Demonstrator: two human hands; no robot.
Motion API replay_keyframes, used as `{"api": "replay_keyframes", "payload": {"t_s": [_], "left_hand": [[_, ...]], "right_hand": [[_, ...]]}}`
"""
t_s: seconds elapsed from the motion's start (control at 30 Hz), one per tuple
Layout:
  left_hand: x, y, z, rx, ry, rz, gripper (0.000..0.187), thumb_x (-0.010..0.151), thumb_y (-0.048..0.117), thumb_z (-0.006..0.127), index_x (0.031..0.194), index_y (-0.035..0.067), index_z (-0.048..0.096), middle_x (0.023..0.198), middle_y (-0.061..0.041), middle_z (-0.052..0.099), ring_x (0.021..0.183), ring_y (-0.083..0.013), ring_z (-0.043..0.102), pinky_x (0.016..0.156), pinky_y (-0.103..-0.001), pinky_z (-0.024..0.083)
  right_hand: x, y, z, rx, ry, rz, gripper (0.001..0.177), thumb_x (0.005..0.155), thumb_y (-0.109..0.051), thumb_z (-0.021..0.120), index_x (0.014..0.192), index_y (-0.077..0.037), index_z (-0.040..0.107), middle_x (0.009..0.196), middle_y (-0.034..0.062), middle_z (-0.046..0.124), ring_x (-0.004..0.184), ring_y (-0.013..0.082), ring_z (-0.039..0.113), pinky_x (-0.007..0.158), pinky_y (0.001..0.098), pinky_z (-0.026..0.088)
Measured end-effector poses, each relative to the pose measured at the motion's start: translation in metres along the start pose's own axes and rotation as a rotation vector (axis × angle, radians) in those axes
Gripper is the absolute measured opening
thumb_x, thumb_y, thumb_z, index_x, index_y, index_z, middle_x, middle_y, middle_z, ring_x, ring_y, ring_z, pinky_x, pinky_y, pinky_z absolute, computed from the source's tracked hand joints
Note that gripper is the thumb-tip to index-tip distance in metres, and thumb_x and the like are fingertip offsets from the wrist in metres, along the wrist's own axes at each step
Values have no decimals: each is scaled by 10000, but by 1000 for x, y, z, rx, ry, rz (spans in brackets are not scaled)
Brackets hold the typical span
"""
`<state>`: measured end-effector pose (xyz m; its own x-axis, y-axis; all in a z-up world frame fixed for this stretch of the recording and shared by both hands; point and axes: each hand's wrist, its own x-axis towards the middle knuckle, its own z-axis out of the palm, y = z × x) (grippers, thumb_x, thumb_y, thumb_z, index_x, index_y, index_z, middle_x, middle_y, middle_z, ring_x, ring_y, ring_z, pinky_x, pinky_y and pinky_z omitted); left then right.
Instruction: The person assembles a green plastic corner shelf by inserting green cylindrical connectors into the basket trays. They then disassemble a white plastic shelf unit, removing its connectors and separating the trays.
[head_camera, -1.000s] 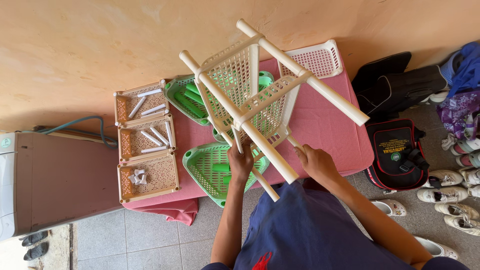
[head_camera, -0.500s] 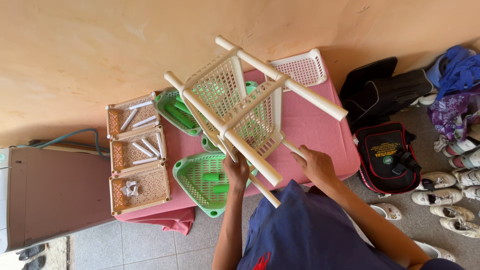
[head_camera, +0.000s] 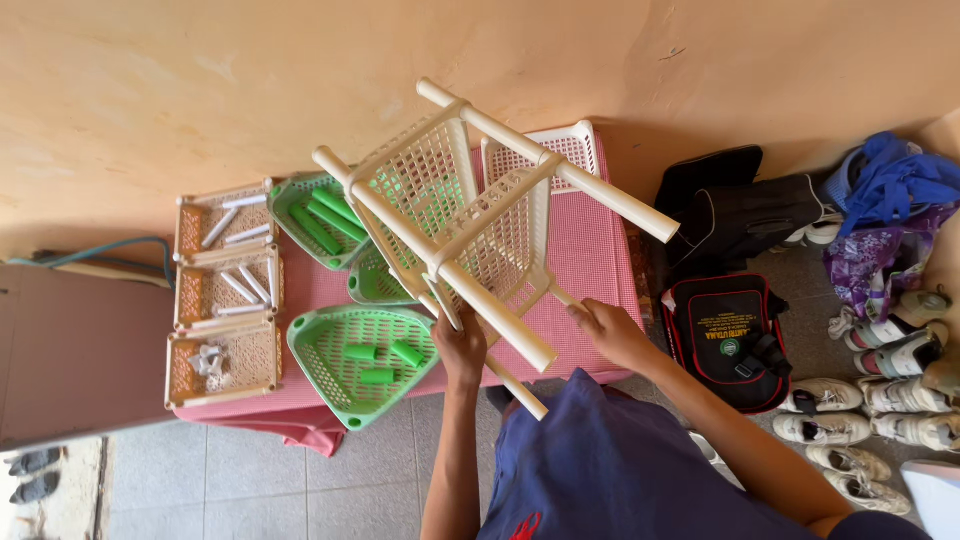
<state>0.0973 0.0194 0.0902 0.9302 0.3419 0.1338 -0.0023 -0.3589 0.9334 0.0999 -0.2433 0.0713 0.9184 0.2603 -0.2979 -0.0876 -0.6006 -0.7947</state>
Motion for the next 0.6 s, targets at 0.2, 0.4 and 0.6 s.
{"api": "replay_keyframes", "payload": {"t_s": [0.2, 0.4, 0.6], "left_hand": [[4, 1, -5, -62, 191, 176, 215, 979, 26, 516, 1072, -50, 694, 891, -101, 758, 732, -115, 708, 630, -289, 571], [-12, -17, -23, -67, 255, -3, 192, 1046, 150, 589, 1054, -31, 652, 726, -56, 603, 565, -99, 466, 523, -271, 381], [-40, -23, -32, -14, 255, -200, 259, 1013, 235, 638, 1093, -2, 705, 762, -47, 674, 582, -106, 514, 514, -277, 413]], "right_hand": [[-6, 53, -28, 921, -379, 296, 454, 1067, -480, 427, 880, -75, 516, 539, -54, 276, 426, 103, 252, 407, 278, 281], [2, 120, -7, 859, -322, 446, 330, 1006, -329, 445, 1125, -65, 603, 683, -13, 466, 553, 110, 464, 531, 294, 477], [93, 159, -6, 346, -163, 593, 508, 951, -187, 627, 1443, -131, 516, 873, 104, 686, 696, 174, 636, 623, 347, 566]]}}
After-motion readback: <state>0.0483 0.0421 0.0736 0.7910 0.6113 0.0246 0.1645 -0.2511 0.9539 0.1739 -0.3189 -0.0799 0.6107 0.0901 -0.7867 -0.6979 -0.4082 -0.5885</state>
